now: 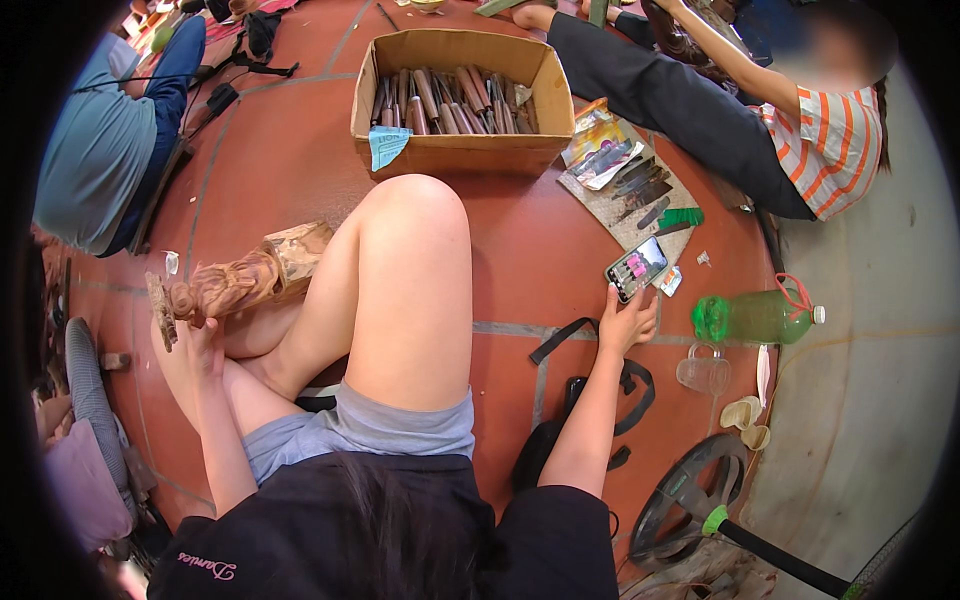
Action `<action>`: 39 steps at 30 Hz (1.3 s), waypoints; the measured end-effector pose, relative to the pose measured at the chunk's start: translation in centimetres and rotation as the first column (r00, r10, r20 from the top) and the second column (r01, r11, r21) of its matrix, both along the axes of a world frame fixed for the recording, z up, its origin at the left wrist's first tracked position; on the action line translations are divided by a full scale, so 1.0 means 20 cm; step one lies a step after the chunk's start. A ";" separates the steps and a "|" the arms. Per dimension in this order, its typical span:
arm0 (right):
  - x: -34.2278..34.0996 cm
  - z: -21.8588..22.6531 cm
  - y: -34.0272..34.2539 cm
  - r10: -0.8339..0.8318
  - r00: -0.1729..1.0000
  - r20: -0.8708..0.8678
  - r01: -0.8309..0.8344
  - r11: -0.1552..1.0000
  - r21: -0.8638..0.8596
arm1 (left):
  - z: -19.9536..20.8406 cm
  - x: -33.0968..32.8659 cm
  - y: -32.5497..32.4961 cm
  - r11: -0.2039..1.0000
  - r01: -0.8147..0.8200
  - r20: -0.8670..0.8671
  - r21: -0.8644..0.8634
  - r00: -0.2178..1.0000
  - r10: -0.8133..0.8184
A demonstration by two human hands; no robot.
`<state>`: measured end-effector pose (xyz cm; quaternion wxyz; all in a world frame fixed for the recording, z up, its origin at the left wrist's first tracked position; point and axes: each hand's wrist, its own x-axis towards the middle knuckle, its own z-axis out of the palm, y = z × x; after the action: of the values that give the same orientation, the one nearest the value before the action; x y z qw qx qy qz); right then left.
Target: The person sits on the floor and carves a wooden block using a small knife. They hold the wood on their lap, rotate it, and scrape away material with the blade. The person occasionally pauses to inspect the carved surface.
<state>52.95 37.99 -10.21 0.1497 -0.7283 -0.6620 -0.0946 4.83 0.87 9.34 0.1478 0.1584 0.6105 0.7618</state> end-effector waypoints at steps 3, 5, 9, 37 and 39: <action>-0.02 -0.01 -0.02 0.002 0.997 -0.076 0.001 0.999 0.032 | 0.00 0.00 -0.01 1.000 -0.006 0.010 -0.007 1.000 0.006; -0.03 -0.02 -0.04 0.034 0.997 -0.073 -0.031 0.999 0.042 | 0.01 0.01 -0.01 1.000 -0.002 0.017 -0.012 1.000 0.002; -0.07 -0.01 -0.08 0.042 0.993 -0.108 -0.036 0.998 0.055 | 0.01 0.00 0.00 0.999 0.049 0.000 0.019 0.999 -0.049; -1.83 1.07 -0.24 0.846 0.400 -0.353 -0.766 0.520 0.379 | -0.27 -0.19 -0.16 0.953 0.297 0.115 0.059 0.946 -0.302; -1.83 1.07 -0.24 0.832 0.388 -0.397 -0.714 0.544 0.441 | -0.26 -0.19 -0.14 0.951 0.302 0.111 0.059 0.945 -0.307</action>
<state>16.44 33.22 11.16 0.4365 -0.3063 -0.8340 0.1417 0.97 -1.97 4.20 0.2966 0.2082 0.5530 0.7502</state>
